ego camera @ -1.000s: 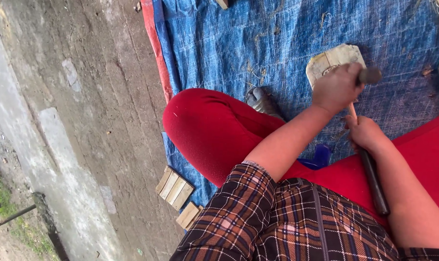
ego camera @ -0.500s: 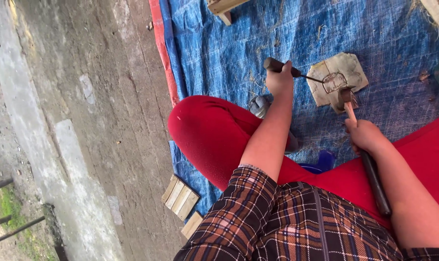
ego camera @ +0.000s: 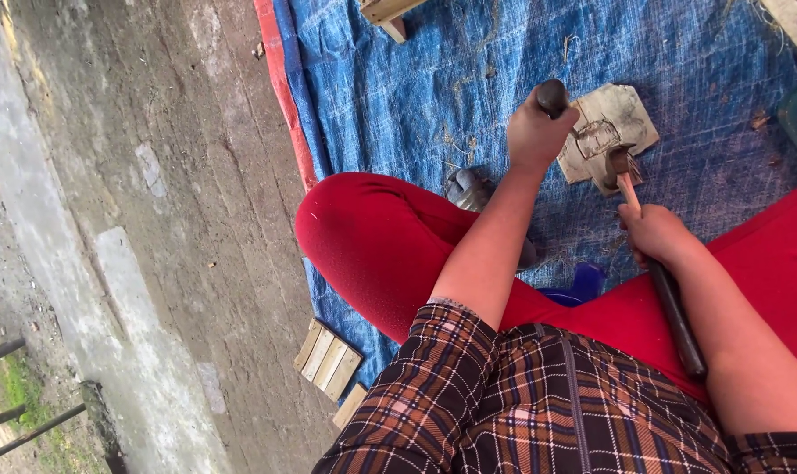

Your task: A person sitting on the ground uses a hammer and a chisel to carve intricate patterns or shapes into a small wooden block.

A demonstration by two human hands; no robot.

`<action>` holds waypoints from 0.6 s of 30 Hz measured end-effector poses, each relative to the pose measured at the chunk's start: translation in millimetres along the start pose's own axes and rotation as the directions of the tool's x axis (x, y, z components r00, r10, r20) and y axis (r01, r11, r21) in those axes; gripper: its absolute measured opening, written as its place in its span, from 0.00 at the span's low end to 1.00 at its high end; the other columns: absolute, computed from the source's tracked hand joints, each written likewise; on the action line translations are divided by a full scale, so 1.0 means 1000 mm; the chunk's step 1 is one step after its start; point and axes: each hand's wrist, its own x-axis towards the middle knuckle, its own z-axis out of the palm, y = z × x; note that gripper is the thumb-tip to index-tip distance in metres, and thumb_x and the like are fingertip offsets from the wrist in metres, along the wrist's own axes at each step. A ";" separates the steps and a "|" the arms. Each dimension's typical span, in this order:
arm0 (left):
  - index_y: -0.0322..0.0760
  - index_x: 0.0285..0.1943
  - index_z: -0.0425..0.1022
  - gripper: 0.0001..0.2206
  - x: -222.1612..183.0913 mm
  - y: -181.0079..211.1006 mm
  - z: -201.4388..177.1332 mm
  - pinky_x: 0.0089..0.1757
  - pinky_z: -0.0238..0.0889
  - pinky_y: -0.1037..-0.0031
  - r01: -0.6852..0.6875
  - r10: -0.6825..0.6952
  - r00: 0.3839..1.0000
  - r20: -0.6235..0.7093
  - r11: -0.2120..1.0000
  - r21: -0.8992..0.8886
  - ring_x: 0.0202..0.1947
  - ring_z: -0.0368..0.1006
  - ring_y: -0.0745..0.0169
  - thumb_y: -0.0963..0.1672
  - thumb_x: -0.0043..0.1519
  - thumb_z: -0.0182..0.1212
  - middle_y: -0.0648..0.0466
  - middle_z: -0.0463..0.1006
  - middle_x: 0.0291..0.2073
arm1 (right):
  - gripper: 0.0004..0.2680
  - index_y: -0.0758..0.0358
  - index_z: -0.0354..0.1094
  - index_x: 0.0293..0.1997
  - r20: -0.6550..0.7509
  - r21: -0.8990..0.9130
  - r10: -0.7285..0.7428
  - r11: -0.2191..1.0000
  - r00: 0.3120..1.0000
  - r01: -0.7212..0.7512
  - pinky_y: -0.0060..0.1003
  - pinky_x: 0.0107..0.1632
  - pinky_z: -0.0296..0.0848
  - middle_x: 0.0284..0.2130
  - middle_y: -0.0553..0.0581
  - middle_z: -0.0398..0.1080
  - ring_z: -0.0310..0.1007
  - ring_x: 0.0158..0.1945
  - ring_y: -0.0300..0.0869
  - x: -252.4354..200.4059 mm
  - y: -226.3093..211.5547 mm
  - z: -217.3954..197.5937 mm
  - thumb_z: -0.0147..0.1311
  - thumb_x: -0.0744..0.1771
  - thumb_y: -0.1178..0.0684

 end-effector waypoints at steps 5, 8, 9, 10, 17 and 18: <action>0.44 0.52 0.80 0.19 -0.001 0.001 0.002 0.38 0.75 0.68 -0.032 0.031 0.999 0.024 0.998 0.057 0.33 0.83 0.58 0.48 0.51 0.62 0.55 0.87 0.36 | 0.17 0.81 0.68 0.44 0.006 0.031 0.012 0.999 1.000 -0.012 0.49 0.22 0.64 0.19 0.68 0.65 0.62 0.17 0.54 -0.004 -0.004 -0.001 0.39 0.75 0.49; 0.47 0.51 0.79 0.18 -0.004 -0.002 0.006 0.36 0.74 0.70 -0.080 0.076 0.996 0.051 0.993 0.083 0.31 0.82 0.60 0.48 0.51 0.64 0.57 0.87 0.35 | 0.17 0.81 0.68 0.43 0.009 0.046 0.014 0.999 1.000 -0.015 0.49 0.22 0.64 0.19 0.68 0.64 0.61 0.17 0.53 -0.006 -0.005 -0.001 0.40 0.75 0.49; 0.47 0.50 0.79 0.17 -0.004 -0.004 0.008 0.33 0.73 0.70 -0.135 0.129 0.990 0.057 0.984 0.117 0.28 0.82 0.62 0.49 0.51 0.64 0.57 0.87 0.34 | 0.17 0.80 0.68 0.43 0.008 0.057 0.018 0.998 1.000 -0.019 0.48 0.21 0.63 0.19 0.67 0.63 0.60 0.17 0.53 -0.007 -0.006 -0.001 0.40 0.75 0.49; 0.47 0.50 0.79 0.17 -0.003 -0.009 0.012 0.33 0.73 0.70 -0.137 0.130 0.990 0.059 0.984 0.117 0.28 0.82 0.62 0.49 0.51 0.64 0.57 0.87 0.34 | 0.17 0.80 0.68 0.43 0.007 0.059 0.019 0.998 1.000 -0.019 0.48 0.21 0.63 0.19 0.67 0.63 0.60 0.17 0.53 -0.005 -0.005 -0.001 0.40 0.75 0.49; 0.50 0.56 0.80 0.22 0.002 -0.033 0.015 0.43 0.74 0.73 -0.084 0.077 0.986 0.148 0.996 0.041 0.37 0.83 0.65 0.48 0.51 0.74 0.60 0.88 0.39 | 0.16 0.80 0.67 0.43 -0.023 0.150 -0.040 0.988 0.999 0.043 0.49 0.23 0.64 0.21 0.67 0.64 0.62 0.18 0.53 -0.014 -0.005 -0.010 0.41 0.74 0.50; 0.49 0.61 0.79 0.25 0.001 -0.039 0.016 0.46 0.74 0.73 -0.048 0.045 0.986 0.160 0.999 0.014 0.40 0.83 0.65 0.46 0.51 0.74 0.59 0.88 0.42 | 0.15 0.80 0.68 0.44 -0.067 0.141 -0.041 0.989 0.997 0.050 0.49 0.23 0.65 0.24 0.67 0.66 0.64 0.20 0.53 -0.018 -0.004 -0.012 0.43 0.74 0.50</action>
